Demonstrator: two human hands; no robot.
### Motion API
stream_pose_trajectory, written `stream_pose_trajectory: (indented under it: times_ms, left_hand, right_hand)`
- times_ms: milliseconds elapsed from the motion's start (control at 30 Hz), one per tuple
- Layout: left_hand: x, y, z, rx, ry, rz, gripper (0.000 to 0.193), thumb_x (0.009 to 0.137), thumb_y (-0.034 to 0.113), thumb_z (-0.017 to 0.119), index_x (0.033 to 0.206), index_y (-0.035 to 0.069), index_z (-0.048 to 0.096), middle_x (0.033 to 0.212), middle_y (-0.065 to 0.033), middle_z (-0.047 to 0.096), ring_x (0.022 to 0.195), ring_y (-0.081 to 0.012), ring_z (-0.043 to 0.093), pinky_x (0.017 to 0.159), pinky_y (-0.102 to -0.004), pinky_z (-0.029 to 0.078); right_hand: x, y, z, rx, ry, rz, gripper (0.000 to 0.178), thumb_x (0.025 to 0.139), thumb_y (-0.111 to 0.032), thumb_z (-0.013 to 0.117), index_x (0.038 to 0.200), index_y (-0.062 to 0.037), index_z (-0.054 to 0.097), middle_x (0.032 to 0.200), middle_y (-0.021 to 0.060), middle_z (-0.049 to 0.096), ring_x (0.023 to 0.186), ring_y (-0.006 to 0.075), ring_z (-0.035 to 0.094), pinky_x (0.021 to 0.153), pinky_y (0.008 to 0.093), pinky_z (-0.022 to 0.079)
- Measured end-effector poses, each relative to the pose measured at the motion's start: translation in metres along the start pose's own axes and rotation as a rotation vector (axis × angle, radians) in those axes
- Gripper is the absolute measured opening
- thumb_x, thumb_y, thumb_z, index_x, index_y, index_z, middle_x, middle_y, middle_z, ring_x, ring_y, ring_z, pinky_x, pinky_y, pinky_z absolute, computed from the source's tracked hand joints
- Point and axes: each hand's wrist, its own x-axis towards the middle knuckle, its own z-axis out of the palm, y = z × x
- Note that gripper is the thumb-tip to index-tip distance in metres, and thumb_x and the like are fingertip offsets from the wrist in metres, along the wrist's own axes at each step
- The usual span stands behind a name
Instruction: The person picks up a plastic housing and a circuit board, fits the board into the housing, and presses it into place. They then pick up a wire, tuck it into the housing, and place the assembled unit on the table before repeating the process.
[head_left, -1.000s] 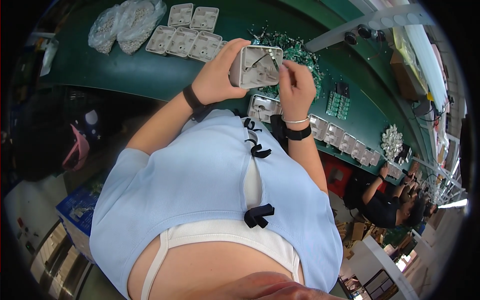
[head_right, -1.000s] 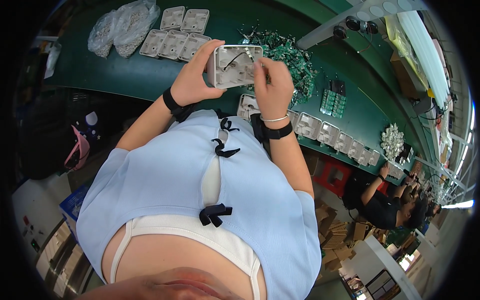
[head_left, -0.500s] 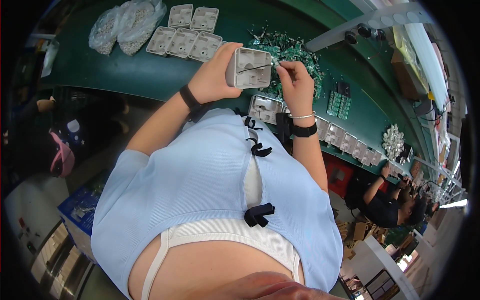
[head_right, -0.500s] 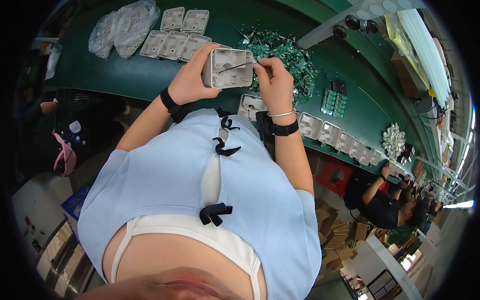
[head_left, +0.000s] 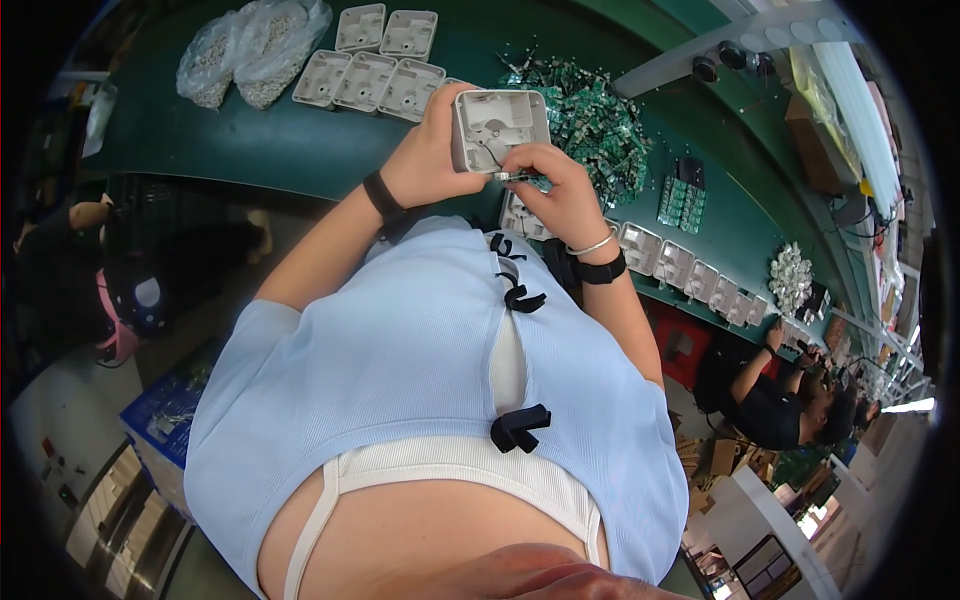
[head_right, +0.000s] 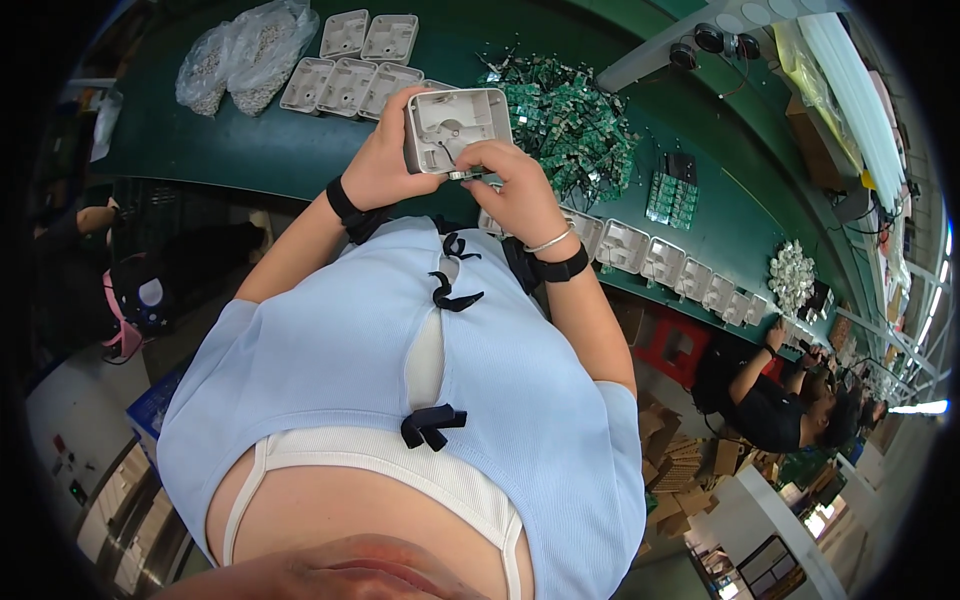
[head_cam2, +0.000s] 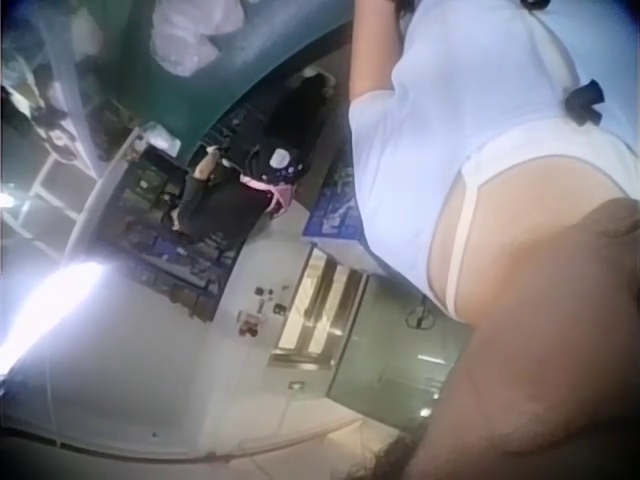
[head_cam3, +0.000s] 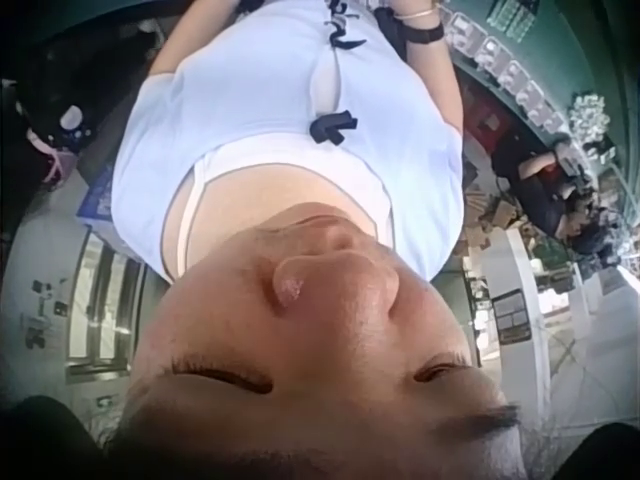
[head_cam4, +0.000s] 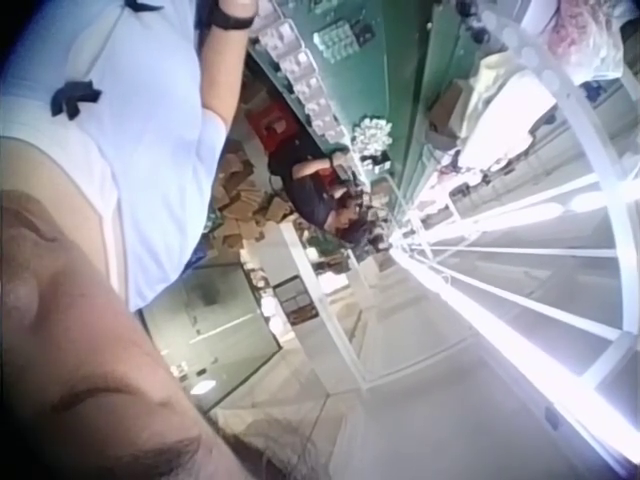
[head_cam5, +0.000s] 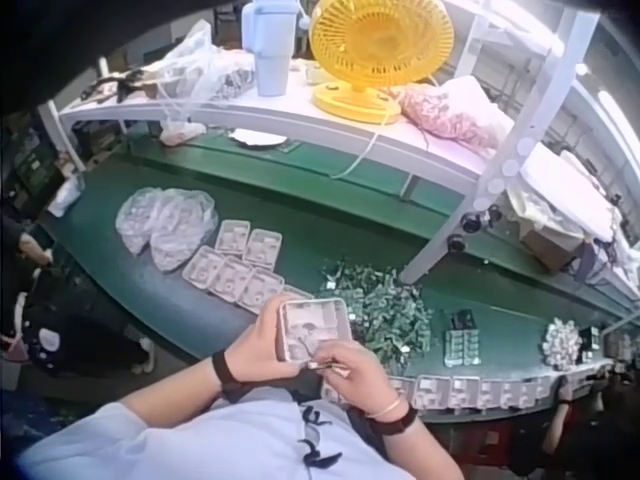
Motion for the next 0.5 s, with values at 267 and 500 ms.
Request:
stream_pose_trajectory:
  times_ms: [267,500]
  left_hand:
    - [-0.005,-0.017,-0.001,-0.062,0.005,-0.02,0.103,0.069,0.011,0.083,0.151,0.003,0.022,0.141,-0.0196,0.048,0.129,-0.0287,0.054,0.109,-0.0389,0.044]
    - [-0.008,-0.039,-0.011,-0.293,-0.104,-0.06,0.104,0.069,0.01,0.084,0.151,0.006,0.02,0.141,-0.0195,0.046,0.131,-0.0306,0.053,0.109,-0.0402,0.044]
  right_hand:
    - [0.0,0.012,0.006,-0.112,-0.007,-0.161,0.02,0.08,-0.004,0.077,0.099,-0.0052,0.071,0.106,0.0082,0.072,0.097,0.0276,0.067,0.085,0.035,0.052]
    - [0.004,0.006,0.036,0.145,0.076,0.223,0.019,0.083,-0.004,0.076,0.102,-0.005,0.073,0.107,0.0098,0.072,0.098,0.0295,0.067,0.087,0.0354,0.053]
